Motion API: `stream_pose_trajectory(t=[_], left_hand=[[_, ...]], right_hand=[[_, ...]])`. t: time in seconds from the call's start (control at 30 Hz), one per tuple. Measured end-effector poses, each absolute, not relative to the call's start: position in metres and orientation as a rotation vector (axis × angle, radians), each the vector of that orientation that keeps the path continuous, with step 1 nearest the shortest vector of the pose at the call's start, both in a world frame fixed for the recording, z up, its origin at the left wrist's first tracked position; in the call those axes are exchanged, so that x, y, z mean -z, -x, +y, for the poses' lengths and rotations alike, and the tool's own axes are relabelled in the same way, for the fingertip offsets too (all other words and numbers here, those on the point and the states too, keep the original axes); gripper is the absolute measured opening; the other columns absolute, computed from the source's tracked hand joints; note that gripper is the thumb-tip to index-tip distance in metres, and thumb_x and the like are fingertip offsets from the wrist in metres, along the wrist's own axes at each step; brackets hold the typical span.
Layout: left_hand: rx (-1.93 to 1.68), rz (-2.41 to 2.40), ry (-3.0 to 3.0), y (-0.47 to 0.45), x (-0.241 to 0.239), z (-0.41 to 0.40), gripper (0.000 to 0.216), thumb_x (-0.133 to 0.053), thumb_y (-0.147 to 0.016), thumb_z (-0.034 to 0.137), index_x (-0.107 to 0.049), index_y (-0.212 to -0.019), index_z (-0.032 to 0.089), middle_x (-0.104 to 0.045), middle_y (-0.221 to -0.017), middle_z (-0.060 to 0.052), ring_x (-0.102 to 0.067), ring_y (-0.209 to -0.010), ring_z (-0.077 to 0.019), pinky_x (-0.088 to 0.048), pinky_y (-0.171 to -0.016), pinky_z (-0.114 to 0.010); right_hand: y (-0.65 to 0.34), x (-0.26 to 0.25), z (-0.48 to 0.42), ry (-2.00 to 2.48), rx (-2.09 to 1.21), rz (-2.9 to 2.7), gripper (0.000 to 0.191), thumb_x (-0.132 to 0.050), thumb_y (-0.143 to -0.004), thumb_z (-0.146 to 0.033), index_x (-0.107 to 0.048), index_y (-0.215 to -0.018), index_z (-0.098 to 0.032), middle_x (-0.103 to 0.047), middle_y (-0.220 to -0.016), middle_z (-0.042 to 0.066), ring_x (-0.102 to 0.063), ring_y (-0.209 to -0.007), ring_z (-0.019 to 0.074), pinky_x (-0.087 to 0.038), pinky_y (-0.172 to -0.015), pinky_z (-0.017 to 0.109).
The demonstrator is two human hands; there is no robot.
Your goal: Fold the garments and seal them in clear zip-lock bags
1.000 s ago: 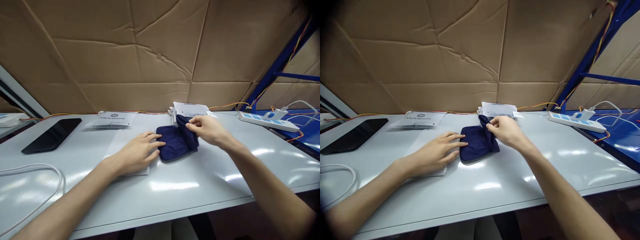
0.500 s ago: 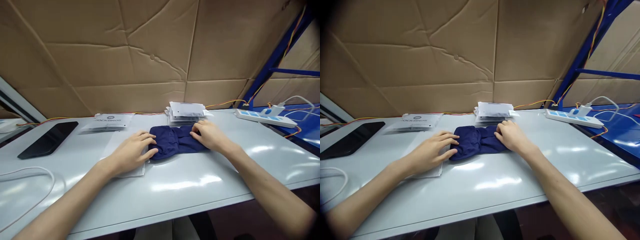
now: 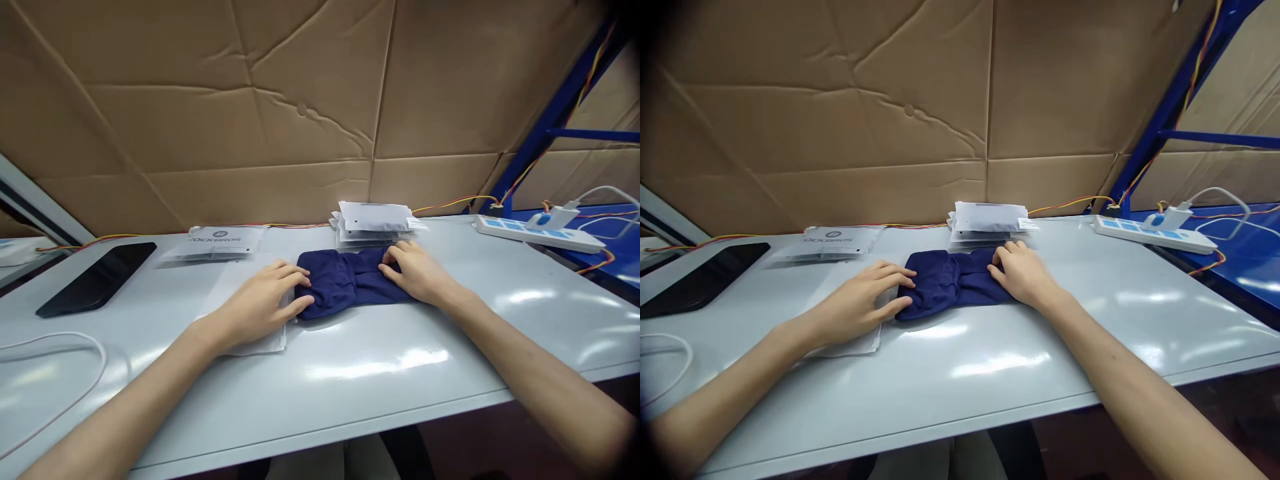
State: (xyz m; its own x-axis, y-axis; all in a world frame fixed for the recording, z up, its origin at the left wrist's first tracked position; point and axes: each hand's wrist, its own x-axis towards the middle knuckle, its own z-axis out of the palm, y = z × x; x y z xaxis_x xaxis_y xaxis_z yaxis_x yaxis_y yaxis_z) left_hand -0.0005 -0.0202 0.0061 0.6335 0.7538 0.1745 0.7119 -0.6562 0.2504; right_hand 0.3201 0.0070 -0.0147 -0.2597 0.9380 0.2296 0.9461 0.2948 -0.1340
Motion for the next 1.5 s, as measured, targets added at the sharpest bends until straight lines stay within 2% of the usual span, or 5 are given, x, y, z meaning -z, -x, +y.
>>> stream_pose_trajectory(t=[0.8, 1.0, 1.2, 1.33, 1.5], left_hand=[[-0.760, 1.711, -2.487, -0.053, -0.029, -0.031, 0.036, -0.047, -0.089, 0.025, -0.055, -0.123, 0.020, -0.067, -0.096, -0.004, -0.064, -0.088, -0.0248, -0.048, -0.076, -0.037], [-0.180, 2.061, -2.237, 0.023, -0.043, -0.039, 0.051, -0.046, -0.083, 0.034, -0.049, -0.132, 0.019, -0.068, -0.076, -0.003, -0.066, -0.071, -0.0295, -0.046, -0.057, -0.036], [-0.161, 2.326, -2.460, 0.047, -0.043, -0.037, 0.044, -0.041, -0.089, 0.036, -0.059, -0.124, 0.016, -0.073, -0.105, -0.017, -0.067, -0.095, -0.0417, -0.050, -0.070, -0.048], [-0.425, 1.935, -2.647, 0.027, -0.044, -0.025, 0.041, -0.040, -0.093, 0.038, -0.062, -0.122, 0.021, -0.068, -0.124, -0.011, -0.062, -0.116, -0.0347, -0.050, -0.094, -0.048], [-0.253, 1.595, -2.659, 0.017, -0.029, 0.000, 0.041, -0.044, -0.093, 0.045, -0.064, -0.124, 0.029, -0.068, -0.126, -0.006, -0.065, -0.113, -0.0298, -0.054, -0.091, -0.040]], right_hand=[[-0.324, 0.017, 0.010, 1.698, 0.036, -2.279, 0.018, -0.053, -0.097, -0.031, -0.067, -0.093, -0.020, -0.066, -0.101, 0.010, -0.057, -0.101, 0.0270, -0.045, -0.091, 0.039], [-0.325, 0.019, 0.011, 1.683, 0.035, -2.271, 0.017, -0.053, -0.096, -0.030, -0.066, -0.091, -0.021, -0.066, -0.099, 0.010, -0.057, -0.103, 0.0288, -0.047, -0.089, 0.040], [-0.325, 0.019, 0.010, 1.682, 0.042, -2.274, 0.016, -0.053, -0.096, -0.030, -0.066, -0.091, -0.021, -0.066, -0.101, 0.011, -0.057, -0.101, 0.0288, -0.048, -0.089, 0.041], [-0.326, 0.021, 0.011, 1.683, 0.049, -2.273, 0.018, -0.053, -0.097, -0.033, -0.066, -0.092, -0.022, -0.066, -0.100, 0.011, -0.057, -0.102, 0.0292, -0.048, -0.090, 0.042], [-0.329, 0.023, 0.013, 1.673, 0.036, -2.258, 0.017, -0.054, -0.097, -0.033, -0.066, -0.093, -0.021, -0.066, -0.101, 0.011, -0.058, -0.104, 0.0298, -0.048, -0.091, 0.043]])
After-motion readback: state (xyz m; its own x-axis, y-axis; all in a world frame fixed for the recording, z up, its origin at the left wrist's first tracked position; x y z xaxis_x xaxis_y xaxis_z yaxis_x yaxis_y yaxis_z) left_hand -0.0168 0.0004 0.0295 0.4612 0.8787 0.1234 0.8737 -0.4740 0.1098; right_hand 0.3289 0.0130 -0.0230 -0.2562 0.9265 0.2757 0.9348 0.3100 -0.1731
